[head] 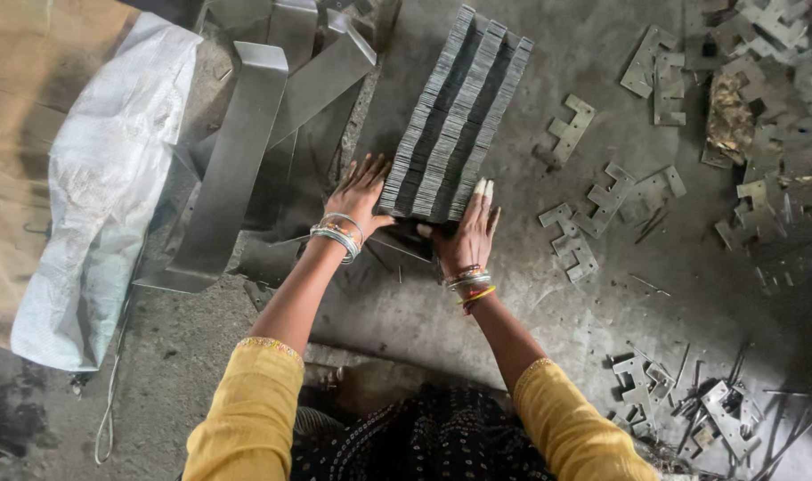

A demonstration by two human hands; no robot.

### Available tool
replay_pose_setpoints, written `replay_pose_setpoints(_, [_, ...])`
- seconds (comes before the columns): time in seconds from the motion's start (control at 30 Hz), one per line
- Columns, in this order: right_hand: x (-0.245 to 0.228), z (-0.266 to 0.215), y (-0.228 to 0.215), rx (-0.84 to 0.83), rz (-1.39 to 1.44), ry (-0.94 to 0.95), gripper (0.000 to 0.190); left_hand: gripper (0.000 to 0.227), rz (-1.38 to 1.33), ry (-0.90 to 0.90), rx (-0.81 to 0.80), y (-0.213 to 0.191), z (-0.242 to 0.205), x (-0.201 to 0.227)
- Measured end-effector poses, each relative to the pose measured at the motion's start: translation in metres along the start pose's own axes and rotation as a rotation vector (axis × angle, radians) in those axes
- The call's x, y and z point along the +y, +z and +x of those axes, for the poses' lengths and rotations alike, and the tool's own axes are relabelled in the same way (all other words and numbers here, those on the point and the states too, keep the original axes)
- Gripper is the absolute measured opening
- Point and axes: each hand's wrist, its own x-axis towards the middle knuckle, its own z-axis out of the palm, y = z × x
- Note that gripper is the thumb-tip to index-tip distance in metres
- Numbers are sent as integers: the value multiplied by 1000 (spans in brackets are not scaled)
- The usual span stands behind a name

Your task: The person sits on the floor and repeatedly picks up small metal brackets from a scattered pile, aligns them, and stacks them into neat columns. The person occasionally uses a metal rod to sweep and gather loose pieces before continuing to stack them.

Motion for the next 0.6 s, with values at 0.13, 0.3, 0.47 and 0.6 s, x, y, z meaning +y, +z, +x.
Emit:
replay_pose_setpoints(0.13, [-21,-2,-12,27,424,73,131,110,-43,-47,-97,-1,8,4])
replay_pose_setpoints(0.3, [-49,1,3,-40,781,465,127,109,-80,76,-83,-4,14,-3])
replay_pose_setpoints(0.47, [-30,0,7,-82,723,274,118,114,-240,-6,-144,-4,13,-4])
replay_pose_setpoints(0.6, [11,12,-23,-216,219,5,119,125,-271,-109,-136,-21,16,17])
